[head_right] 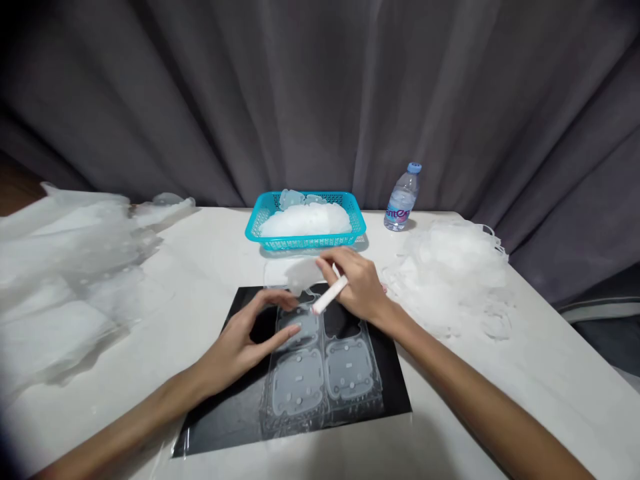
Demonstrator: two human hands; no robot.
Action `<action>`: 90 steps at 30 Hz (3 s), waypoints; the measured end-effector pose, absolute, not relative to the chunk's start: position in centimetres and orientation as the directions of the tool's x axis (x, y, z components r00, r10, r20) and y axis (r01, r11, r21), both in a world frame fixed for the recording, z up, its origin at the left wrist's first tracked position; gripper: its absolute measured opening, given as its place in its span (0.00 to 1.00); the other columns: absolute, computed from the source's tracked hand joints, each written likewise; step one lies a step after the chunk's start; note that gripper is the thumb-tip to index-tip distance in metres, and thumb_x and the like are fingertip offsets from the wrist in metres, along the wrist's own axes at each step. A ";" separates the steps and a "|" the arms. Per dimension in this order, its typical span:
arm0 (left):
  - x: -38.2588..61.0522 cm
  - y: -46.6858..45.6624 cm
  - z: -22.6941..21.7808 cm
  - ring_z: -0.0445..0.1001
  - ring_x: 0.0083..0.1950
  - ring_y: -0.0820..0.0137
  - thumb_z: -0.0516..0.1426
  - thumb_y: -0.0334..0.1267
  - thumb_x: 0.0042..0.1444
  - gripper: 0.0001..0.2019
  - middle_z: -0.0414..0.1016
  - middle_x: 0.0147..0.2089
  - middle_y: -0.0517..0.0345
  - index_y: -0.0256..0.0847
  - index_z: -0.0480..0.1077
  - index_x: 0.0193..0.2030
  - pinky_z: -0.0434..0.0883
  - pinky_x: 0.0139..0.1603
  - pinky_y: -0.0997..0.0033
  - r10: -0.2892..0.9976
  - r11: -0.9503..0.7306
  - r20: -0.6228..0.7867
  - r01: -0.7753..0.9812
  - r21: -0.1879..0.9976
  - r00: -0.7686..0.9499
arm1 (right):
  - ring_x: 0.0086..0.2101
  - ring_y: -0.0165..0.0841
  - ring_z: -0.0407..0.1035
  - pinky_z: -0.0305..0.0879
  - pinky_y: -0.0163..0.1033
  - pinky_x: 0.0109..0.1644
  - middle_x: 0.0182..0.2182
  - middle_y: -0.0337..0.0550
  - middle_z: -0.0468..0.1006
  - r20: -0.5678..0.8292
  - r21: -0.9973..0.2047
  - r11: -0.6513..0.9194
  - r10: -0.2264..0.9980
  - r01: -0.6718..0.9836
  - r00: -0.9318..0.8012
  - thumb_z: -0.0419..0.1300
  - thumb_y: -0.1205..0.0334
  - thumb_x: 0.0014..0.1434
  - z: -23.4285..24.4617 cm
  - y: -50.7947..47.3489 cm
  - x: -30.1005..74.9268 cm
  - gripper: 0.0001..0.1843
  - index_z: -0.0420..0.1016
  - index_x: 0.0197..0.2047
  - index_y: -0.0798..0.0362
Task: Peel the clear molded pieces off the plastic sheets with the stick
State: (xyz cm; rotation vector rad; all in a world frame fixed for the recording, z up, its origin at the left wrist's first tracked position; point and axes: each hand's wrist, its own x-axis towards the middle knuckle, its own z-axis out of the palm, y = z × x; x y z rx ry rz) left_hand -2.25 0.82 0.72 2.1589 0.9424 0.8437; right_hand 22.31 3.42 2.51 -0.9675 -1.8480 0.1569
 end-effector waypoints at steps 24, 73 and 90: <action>-3.9 0.6 0.3 0.68 0.72 0.50 0.61 0.59 0.64 0.26 0.66 0.73 0.48 0.46 0.72 0.62 0.67 0.72 0.46 0.556 -0.762 0.180 0.411 0.501 0.812 | 0.35 0.32 0.71 0.69 0.41 0.45 0.39 0.43 0.75 0.274 -0.799 0.442 0.871 0.408 -0.407 0.38 0.43 0.78 3.3 -2.5 22.1 0.28 0.73 0.47 0.50; -3.8 0.6 -1.0 0.67 0.72 0.48 0.63 0.61 0.60 0.32 0.61 0.77 0.46 0.46 0.73 0.65 0.64 0.73 0.43 0.587 -0.760 0.225 0.434 0.484 0.777 | 0.47 0.35 0.75 0.72 0.42 0.55 0.44 0.46 0.79 0.300 -0.677 0.575 0.785 0.459 -0.542 0.57 0.65 0.74 1.1 -6.6 21.7 0.05 0.73 0.48 0.51; -4.0 0.8 -0.5 0.64 0.74 0.47 0.61 0.63 0.61 0.32 0.59 0.78 0.49 0.49 0.72 0.67 0.65 0.72 0.44 0.582 -0.775 0.178 0.475 0.418 0.793 | 0.47 0.39 0.76 0.74 0.45 0.52 0.45 0.50 0.79 0.234 -0.552 0.639 0.735 0.535 -0.637 0.52 0.63 0.76 2.7 -5.6 23.2 0.09 0.74 0.49 0.51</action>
